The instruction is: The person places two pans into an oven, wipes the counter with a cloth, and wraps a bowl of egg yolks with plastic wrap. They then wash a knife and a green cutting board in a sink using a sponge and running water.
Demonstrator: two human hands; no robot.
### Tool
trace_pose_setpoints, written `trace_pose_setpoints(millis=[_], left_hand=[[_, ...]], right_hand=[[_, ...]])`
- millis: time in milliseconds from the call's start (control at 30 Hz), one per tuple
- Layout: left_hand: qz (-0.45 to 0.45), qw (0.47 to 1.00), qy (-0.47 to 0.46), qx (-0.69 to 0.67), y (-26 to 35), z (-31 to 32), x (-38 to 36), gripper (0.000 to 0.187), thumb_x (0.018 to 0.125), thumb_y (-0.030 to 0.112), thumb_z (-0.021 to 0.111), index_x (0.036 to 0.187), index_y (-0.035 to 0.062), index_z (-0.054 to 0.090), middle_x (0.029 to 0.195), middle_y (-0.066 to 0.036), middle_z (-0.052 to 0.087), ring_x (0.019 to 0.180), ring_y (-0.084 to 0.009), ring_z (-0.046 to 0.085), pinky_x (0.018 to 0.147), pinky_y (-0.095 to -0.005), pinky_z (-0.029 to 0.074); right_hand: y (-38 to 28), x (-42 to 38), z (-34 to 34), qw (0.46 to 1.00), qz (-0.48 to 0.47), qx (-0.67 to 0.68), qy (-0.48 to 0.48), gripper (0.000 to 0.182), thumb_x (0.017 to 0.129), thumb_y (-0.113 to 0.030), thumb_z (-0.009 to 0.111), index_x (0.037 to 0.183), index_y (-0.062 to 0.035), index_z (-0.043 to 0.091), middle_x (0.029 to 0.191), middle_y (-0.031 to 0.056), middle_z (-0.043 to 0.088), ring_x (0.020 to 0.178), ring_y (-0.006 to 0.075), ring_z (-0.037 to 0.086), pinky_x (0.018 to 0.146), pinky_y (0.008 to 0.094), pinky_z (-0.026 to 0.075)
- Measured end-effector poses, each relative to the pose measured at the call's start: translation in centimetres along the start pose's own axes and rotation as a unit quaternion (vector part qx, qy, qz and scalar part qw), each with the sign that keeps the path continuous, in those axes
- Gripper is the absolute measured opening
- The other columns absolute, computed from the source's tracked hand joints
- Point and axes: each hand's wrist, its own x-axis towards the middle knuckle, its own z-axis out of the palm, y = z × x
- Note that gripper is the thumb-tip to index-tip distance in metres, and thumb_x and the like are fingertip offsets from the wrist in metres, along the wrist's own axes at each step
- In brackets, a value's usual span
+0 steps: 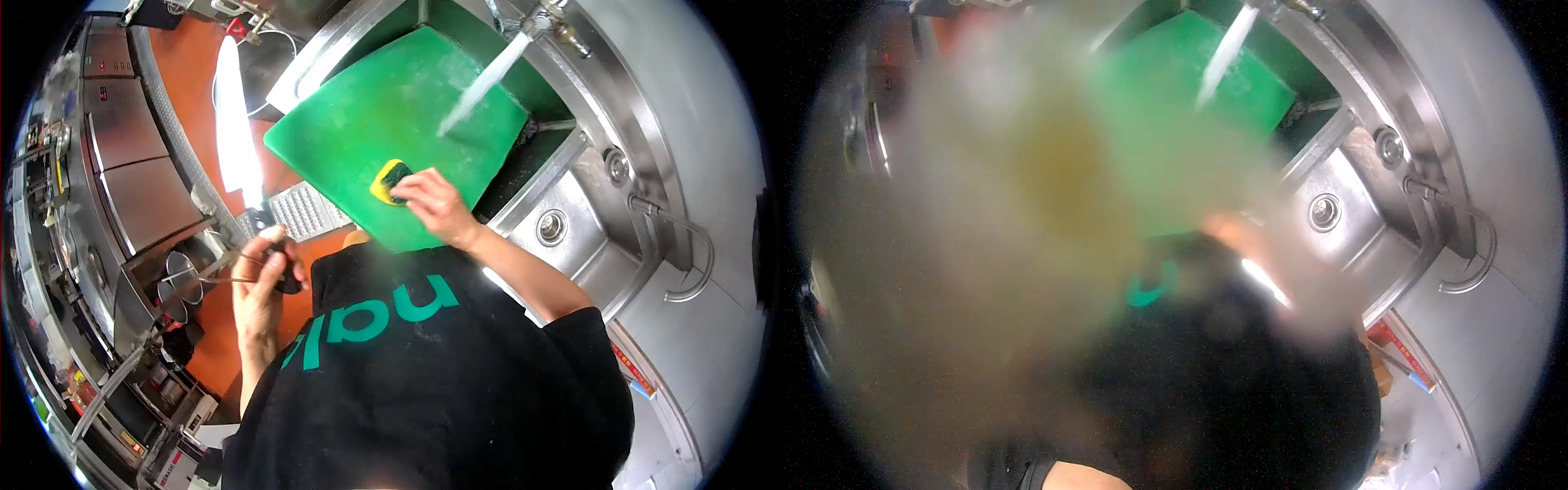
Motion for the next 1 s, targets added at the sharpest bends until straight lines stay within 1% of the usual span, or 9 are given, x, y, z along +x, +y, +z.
trace_pose_setpoints(millis=[167,267,467,600,700,800,833,900,1000], left_hand=[[0.036,0.994,0.101,0.009,0.3,-2.4,-1.8,0.031,0.085,0.008,0.052,0.115,0.0026,0.047,0.086,-0.011,0.053,0.064,-0.0152,0.052,0.050,-0.0248,0.046],[0.036,0.976,0.201,0.071,-0.7,-4.8,-4.0,0.034,0.085,0.009,0.052,0.117,0.0017,0.044,0.084,-0.009,0.052,0.064,-0.0125,0.052,0.050,-0.0235,0.046],[-0.025,0.963,0.266,0.035,-9.7,-17.7,-7.0,0.031,0.085,0.005,0.049,0.116,0.0034,0.046,0.077,-0.005,0.051,0.059,-0.0125,0.053,0.046,-0.0254,0.046],[-0.219,0.904,0.364,-0.038,-15.8,-26.0,-11.0,0.027,0.085,0.008,0.046,0.111,0.0144,0.049,0.072,-0.005,0.052,0.056,-0.0148,0.052,0.045,-0.0272,0.045],[-0.241,0.888,0.379,-0.093,-19.8,-27.5,-17.5,0.023,0.086,0.010,0.042,0.106,0.0173,0.052,0.070,-0.004,0.051,0.058,-0.0141,0.050,0.046,-0.0275,0.043],[-0.230,0.851,0.462,-0.099,-26.8,-29.4,-25.5,0.023,0.081,0.003,0.049,0.101,0.0125,0.055,0.070,-0.004,0.052,0.060,-0.0145,0.052,0.049,-0.0298,0.043],[-0.226,0.829,0.509,-0.053,-31.4,-31.3,-28.7,0.024,0.079,0.000,0.051,0.100,0.0103,0.056,0.071,-0.004,0.053,0.060,-0.0145,0.052,0.050,-0.0301,0.043],[-0.232,0.827,0.512,0.009,-34.5,-31.1,-32.4,0.024,0.079,-0.001,0.050,0.100,0.0098,0.056,0.071,-0.004,0.053,0.059,-0.0144,0.052,0.050,-0.0296,0.043],[-0.243,0.839,0.485,0.039,-34.5,-29.1,-34.3,0.024,0.078,-0.002,0.050,0.099,0.0091,0.056,0.071,-0.005,0.054,0.058,-0.0143,0.051,0.050,-0.0288,0.042]], right_hand=[[10.3,0.9,-2.6,0.978,-0.052,-0.203,0.023,0.016,0.070,0.000,0.051,0.082,-0.0066,0.060,0.087,0.0107,0.059,0.085,0.0288,0.054,0.076,0.0379,0.044],[19.4,0.7,-6.5,0.903,0.275,-0.328,0.033,0.018,0.072,-0.005,0.052,0.088,-0.0037,0.058,0.088,0.0163,0.059,0.084,0.0341,0.055,0.072,0.0410,0.045],[-0.8,5.1,5.8,0.995,-0.023,-0.060,0.073,0.019,0.069,0.004,0.053,0.084,-0.0052,0.059,0.084,0.0094,0.055,0.083,0.0264,0.054,0.076,0.0343,0.043],[2.0,11.8,8.2,0.973,-0.194,-0.124,0.036,0.015,0.069,0.001,0.054,0.080,-0.0075,0.060,0.084,0.0072,0.058,0.084,0.0240,0.055,0.074,0.0340,0.044],[18.2,10.7,4.3,0.947,0.034,-0.302,0.103,0.019,0.073,-0.006,0.051,0.088,-0.0092,0.063,0.088,0.0113,0.061,0.085,0.0284,0.056,0.076,0.0361,0.045],[17.2,7.4,-1.4,0.882,0.333,-0.331,0.035,0.027,0.072,-0.004,0.049,0.096,-0.0065,0.061,0.087,0.0173,0.061,0.084,0.0315,0.058,0.078,0.0375,0.045],[17.5,5.7,0.5,0.948,0.288,0.019,0.133,0.025,0.071,-0.004,0.051,0.094,-0.0061,0.060,0.088,0.0166,0.059,0.085,0.0307,0.057,0.079,0.0376,0.045],[9.9,6.5,4.5,0.963,0.107,-0.213,0.128,0.024,0.070,-0.004,0.056,0.094,-0.0060,0.059,0.092,0.0134,0.056,0.087,0.0286,0.054,0.080,0.0377,0.043],[1.6,10.6,7.8,0.980,-0.061,-0.184,0.052,0.015,0.072,-0.002,0.054,0.086,-0.0053,0.060,0.085,0.0113,0.056,0.084,0.0282,0.053,0.073,0.0346,0.044]])
